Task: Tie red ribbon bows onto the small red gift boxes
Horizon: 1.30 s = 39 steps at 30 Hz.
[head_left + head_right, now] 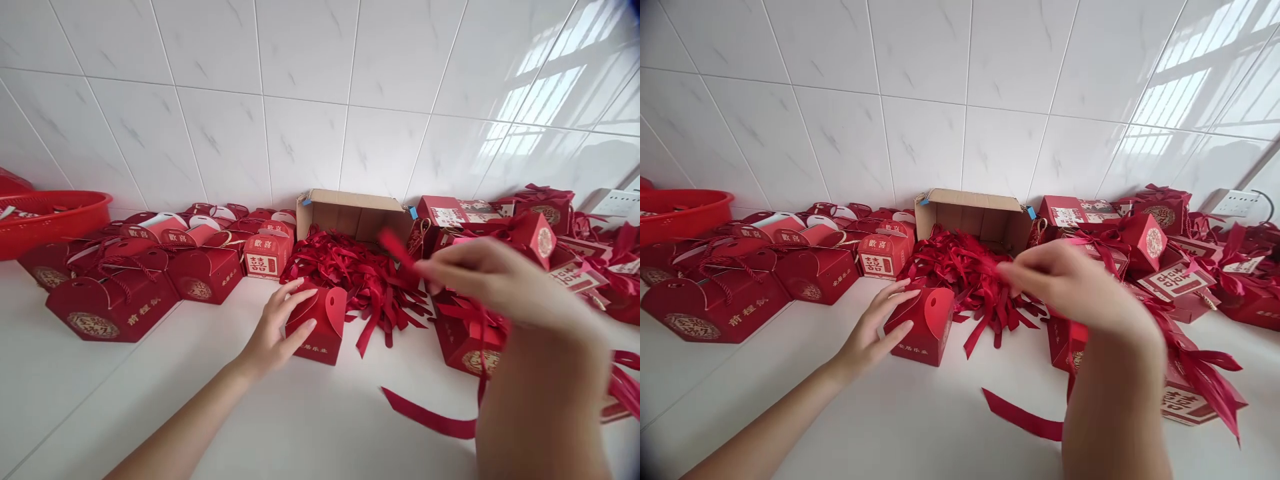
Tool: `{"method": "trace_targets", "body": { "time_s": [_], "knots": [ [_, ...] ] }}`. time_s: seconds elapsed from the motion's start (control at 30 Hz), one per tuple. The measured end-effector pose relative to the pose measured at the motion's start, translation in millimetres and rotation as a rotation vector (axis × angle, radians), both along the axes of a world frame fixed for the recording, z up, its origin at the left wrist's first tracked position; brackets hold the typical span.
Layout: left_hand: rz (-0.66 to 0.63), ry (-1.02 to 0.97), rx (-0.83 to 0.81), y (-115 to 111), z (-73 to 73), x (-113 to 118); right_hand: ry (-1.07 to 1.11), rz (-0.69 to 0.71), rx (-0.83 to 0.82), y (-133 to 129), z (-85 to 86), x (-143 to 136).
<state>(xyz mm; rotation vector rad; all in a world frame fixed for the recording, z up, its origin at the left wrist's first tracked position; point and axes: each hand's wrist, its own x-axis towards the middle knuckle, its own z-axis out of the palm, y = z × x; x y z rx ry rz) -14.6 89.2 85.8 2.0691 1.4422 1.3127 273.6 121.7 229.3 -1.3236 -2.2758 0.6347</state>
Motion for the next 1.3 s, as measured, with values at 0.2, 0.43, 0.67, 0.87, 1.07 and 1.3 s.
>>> {"method": "trace_targets", "body": {
  "time_s": [0.2,0.43,0.67,0.87,1.07,1.3],
  "knots": [
    [-0.013,0.038,-0.006,3,-6.8,0,-0.172,0.217,-0.289,27,-15.3,-46],
    [-0.025,0.047,0.000,3,-5.9,1,-0.109,0.125,-0.250,33,-19.7,-39],
    [-0.032,0.081,-0.012,0,-4.6,1,-0.088,0.151,-0.237,26,-16.9,-44],
    [-0.025,0.085,-0.010,-1,-3.6,1,-0.192,0.141,-0.243,27,-18.4,-44],
    [-0.005,0.126,-0.003,-2,-0.6,2,-0.241,0.160,-0.235,28,-22.4,-48],
    [0.022,0.210,0.097,-7,5.5,7,-0.227,0.184,-0.239,26,-26.0,-53]
  ]
}}
